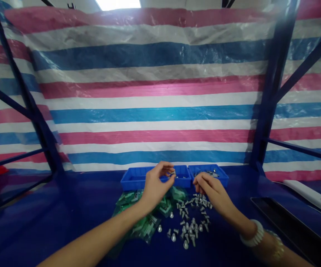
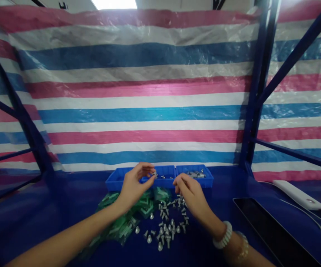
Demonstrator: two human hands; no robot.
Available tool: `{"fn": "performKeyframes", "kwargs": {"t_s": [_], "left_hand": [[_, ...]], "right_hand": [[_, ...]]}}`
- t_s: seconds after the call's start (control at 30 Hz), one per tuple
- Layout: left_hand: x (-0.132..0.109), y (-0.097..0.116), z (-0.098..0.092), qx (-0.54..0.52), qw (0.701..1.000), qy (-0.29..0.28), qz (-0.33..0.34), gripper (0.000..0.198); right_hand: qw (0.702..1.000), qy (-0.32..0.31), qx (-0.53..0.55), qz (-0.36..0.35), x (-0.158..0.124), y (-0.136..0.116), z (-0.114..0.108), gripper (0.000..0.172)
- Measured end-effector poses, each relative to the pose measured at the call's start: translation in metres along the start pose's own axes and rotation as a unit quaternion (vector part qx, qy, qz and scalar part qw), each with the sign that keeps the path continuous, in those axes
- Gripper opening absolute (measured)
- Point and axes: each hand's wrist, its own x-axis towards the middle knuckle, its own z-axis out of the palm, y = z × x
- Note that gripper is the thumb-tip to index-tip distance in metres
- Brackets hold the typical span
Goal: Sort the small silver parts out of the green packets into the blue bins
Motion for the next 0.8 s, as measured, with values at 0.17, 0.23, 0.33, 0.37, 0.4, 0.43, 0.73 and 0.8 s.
{"fn": "performKeyframes", "kwargs": {"t_s": [0.17,0.23,0.33,0.37,0.4,0.43,0.73,0.8], "left_hand": [[0.023,-0.036,0.008,0.080,0.992,-0.086,0.039,0.025],[0.016,-0.036,0.007,0.106,0.986,-0.114,0.055,0.022],[-0.005,-0.022,0.002,0.129,0.979,-0.141,0.075,0.019],[-0.012,-0.015,0.000,0.134,0.977,-0.147,0.080,0.019],[-0.020,-0.009,-0.003,0.138,0.975,-0.151,0.085,0.019],[-0.027,-0.003,-0.004,0.140,0.974,-0.152,0.089,0.018],[-0.048,0.016,-0.010,0.116,0.975,-0.154,0.107,0.020],[-0.049,0.016,-0.011,0.110,0.976,-0.155,0.107,0.021]], "right_hand": [[0.977,0.003,-0.211,-0.040,0.011,0.005,-0.018,0.034],[0.953,-0.063,-0.291,-0.049,0.011,0.006,-0.021,0.027],[0.931,-0.135,-0.334,-0.059,0.009,0.011,-0.019,0.020],[0.924,-0.150,-0.347,-0.060,0.007,0.012,-0.018,0.022],[0.916,-0.162,-0.362,-0.058,0.005,0.014,-0.016,0.025],[0.908,-0.170,-0.378,-0.055,0.004,0.016,-0.014,0.027],[0.862,-0.175,-0.475,-0.035,0.002,0.028,0.000,0.028],[0.866,-0.167,-0.469,-0.036,0.003,0.030,0.000,0.025]]}}
